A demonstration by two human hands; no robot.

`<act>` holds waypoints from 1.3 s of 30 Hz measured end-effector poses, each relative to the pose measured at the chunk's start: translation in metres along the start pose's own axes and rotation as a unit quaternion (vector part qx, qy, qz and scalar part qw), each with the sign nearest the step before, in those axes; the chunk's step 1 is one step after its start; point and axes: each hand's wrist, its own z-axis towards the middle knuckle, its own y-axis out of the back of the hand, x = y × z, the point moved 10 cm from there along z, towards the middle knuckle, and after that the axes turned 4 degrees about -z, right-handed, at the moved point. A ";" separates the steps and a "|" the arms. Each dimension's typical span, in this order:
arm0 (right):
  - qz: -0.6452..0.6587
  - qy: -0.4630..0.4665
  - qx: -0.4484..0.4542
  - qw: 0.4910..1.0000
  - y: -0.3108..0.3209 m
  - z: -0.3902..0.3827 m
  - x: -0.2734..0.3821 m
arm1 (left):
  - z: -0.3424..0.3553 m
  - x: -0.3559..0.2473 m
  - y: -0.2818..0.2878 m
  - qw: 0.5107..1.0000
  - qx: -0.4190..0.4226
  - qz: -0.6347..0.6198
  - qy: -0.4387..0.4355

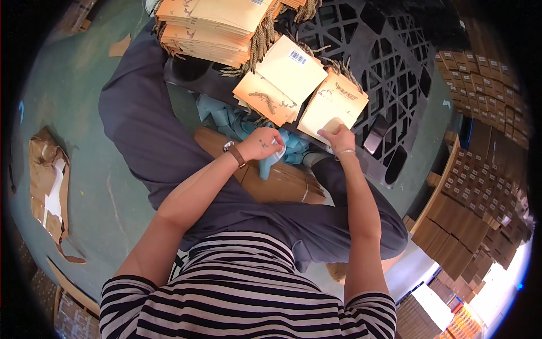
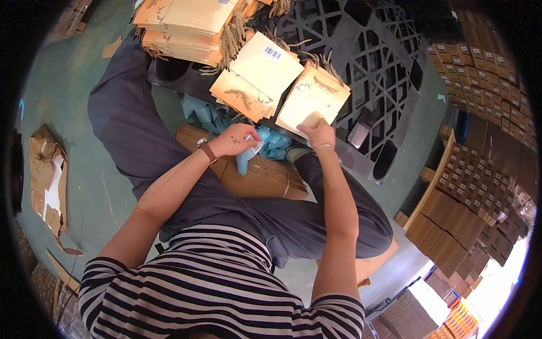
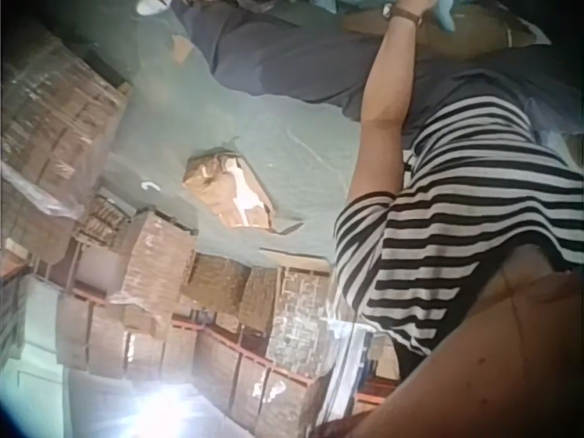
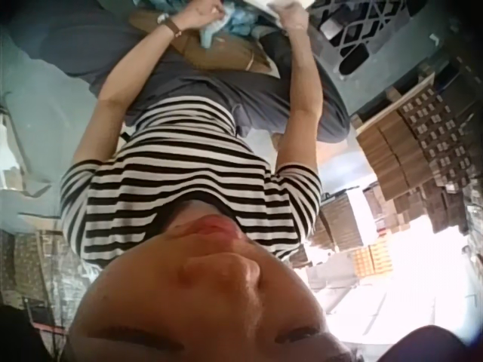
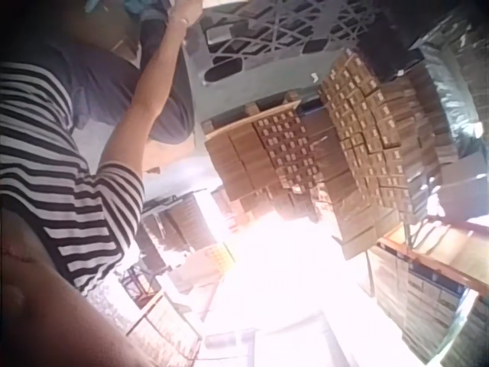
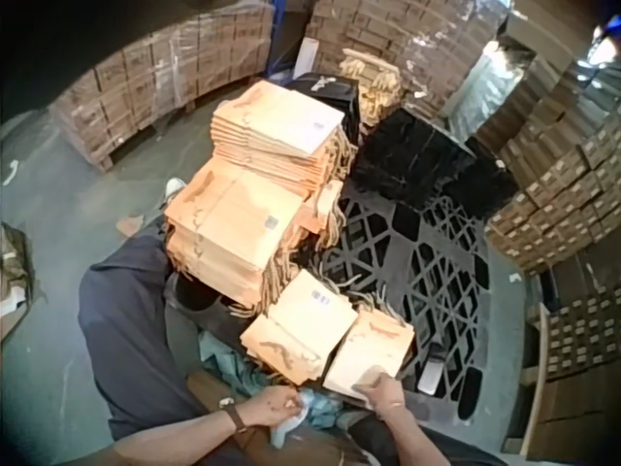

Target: The recorder is sorting and inspecting bundles of paper shopping bags with string handles.

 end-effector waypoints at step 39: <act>0.351 0.096 -0.188 0.912 0.009 -0.003 0.142 | 0.016 0.060 0.026 0.988 -0.062 -0.056 0.128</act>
